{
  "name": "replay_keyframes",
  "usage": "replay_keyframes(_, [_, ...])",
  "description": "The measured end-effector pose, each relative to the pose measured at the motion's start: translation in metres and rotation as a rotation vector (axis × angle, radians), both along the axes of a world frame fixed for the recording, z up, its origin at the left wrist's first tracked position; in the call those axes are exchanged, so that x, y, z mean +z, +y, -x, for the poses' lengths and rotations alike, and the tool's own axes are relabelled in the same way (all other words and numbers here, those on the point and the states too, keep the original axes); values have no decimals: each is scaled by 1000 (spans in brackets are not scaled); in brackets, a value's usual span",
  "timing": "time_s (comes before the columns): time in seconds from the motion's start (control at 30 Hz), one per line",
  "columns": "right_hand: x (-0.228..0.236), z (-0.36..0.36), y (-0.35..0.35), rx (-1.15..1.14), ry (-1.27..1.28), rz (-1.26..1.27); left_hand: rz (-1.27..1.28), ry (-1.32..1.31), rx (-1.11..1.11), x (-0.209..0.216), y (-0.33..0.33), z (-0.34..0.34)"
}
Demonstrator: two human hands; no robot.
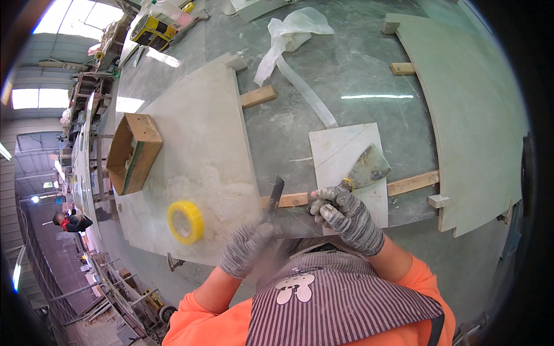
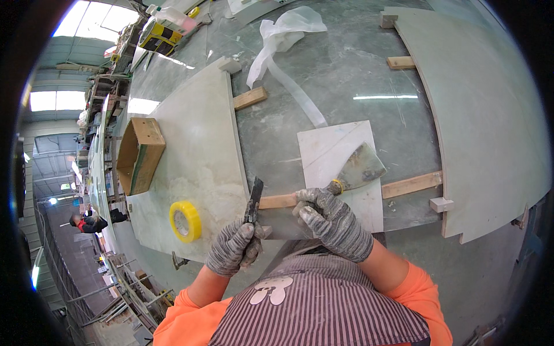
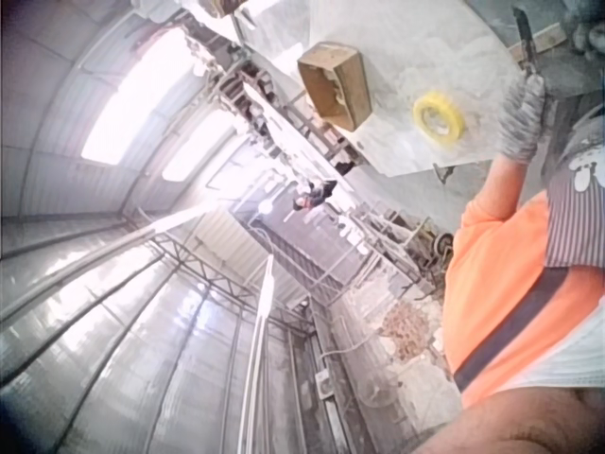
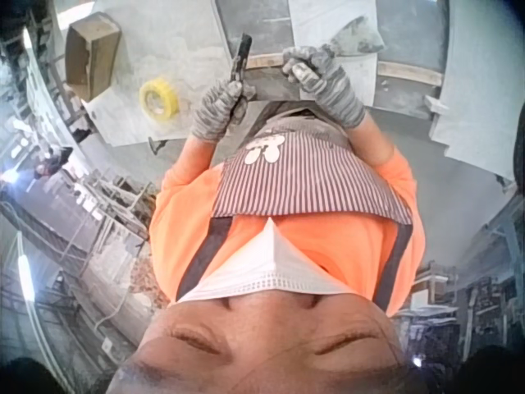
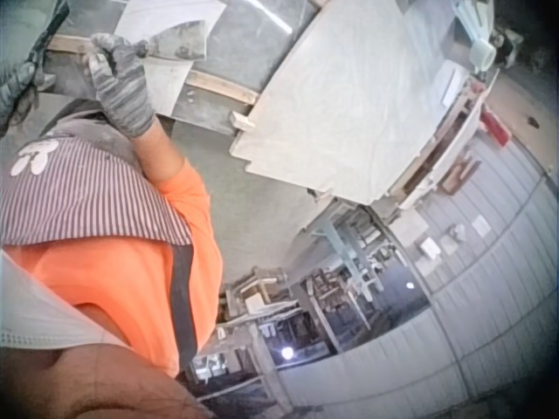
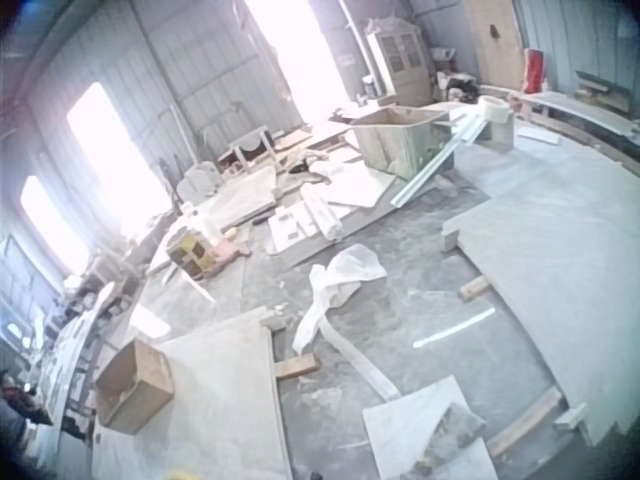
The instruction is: The person handles large glass panels on a workbench, using a utility knife to trim or score edges and applying tape to secure pieces. They move panels between positions, align them with wooden supports, and use a putty knife to adjust or clean edges.
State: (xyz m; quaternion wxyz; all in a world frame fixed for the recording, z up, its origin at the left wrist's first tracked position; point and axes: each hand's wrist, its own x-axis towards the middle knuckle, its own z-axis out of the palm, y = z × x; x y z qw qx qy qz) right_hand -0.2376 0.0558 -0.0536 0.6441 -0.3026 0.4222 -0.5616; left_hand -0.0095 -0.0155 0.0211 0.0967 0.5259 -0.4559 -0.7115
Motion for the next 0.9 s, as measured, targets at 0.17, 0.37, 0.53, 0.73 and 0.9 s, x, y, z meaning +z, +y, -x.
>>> replay_keyframes(0.17, [-2, -4, 12, 42, -119, -137, 92, 48, -25, 6, -2, 9])
replay_keyframes(0.37, [6, -19, -2, 93, 283, -13, -45, 10, -133, 16, -2, 14])
replay_keyframes(0.53, [11, -22, -9, -1, 48, 97, 21, 245, -394, 12, -3, 2])
replay_keyframes(0.73, [13, -24, -11, -27, -302, 69, 4, 125, -89, 17, 0, -17])
replay_keyframes(0.9, [11, -41, -13, 20, 108, 485, 80, 367, 360, 3, 17, 1])
